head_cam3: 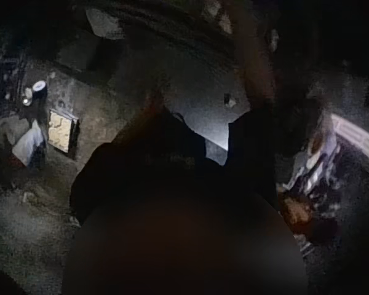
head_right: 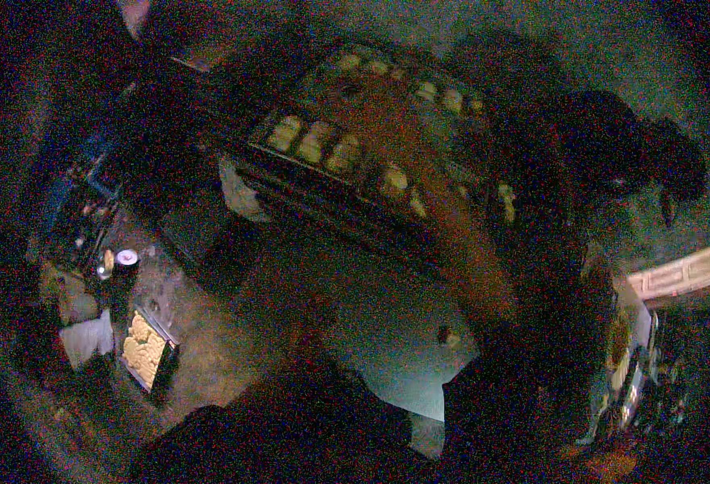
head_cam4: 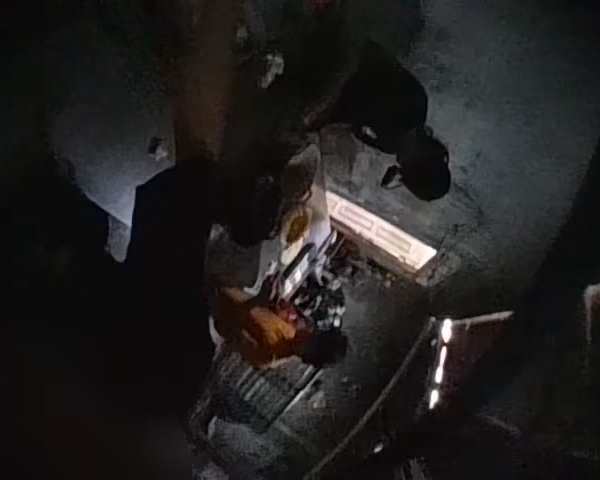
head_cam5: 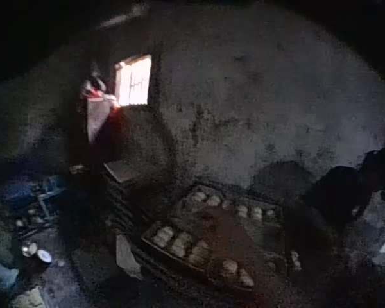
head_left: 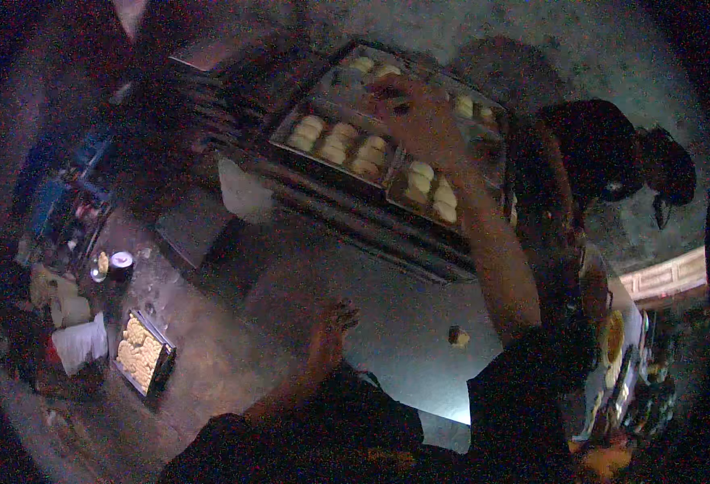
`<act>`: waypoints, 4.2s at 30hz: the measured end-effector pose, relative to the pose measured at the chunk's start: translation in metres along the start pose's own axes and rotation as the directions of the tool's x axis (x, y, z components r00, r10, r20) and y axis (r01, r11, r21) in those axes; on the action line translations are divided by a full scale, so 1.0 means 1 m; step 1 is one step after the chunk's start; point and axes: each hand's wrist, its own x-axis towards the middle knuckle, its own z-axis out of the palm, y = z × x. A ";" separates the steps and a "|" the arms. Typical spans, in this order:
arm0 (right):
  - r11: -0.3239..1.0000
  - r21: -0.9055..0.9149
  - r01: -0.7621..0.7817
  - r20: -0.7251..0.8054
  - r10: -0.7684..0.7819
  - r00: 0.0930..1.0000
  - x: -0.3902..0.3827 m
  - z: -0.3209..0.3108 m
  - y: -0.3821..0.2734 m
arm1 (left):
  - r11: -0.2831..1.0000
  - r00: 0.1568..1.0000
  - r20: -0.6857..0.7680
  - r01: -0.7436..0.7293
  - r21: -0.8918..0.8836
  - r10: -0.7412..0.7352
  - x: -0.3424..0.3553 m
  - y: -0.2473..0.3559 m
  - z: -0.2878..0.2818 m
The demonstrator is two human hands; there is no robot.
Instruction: The person picks up pieces of dough, adds a dark filling from a bowl by hand, and places the filled dough onto a metal baking tray.
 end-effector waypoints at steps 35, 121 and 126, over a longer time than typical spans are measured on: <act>0.785 -0.045 -0.618 -0.280 0.584 0.762 -0.547 -0.130 -0.003 | 0.634 0.870 0.389 -0.120 0.764 -0.303 -0.108 -0.168 0.248; 0.915 -0.072 -0.397 -0.066 0.392 0.917 -0.439 -0.081 -0.090 | 0.665 0.619 0.301 0.515 0.541 -0.725 -0.046 -0.050 0.180; 0.705 0.209 -0.678 -0.093 0.705 0.703 -0.470 -0.092 -0.083 | 0.688 0.645 0.422 0.229 0.688 -0.637 -0.059 -0.049 0.214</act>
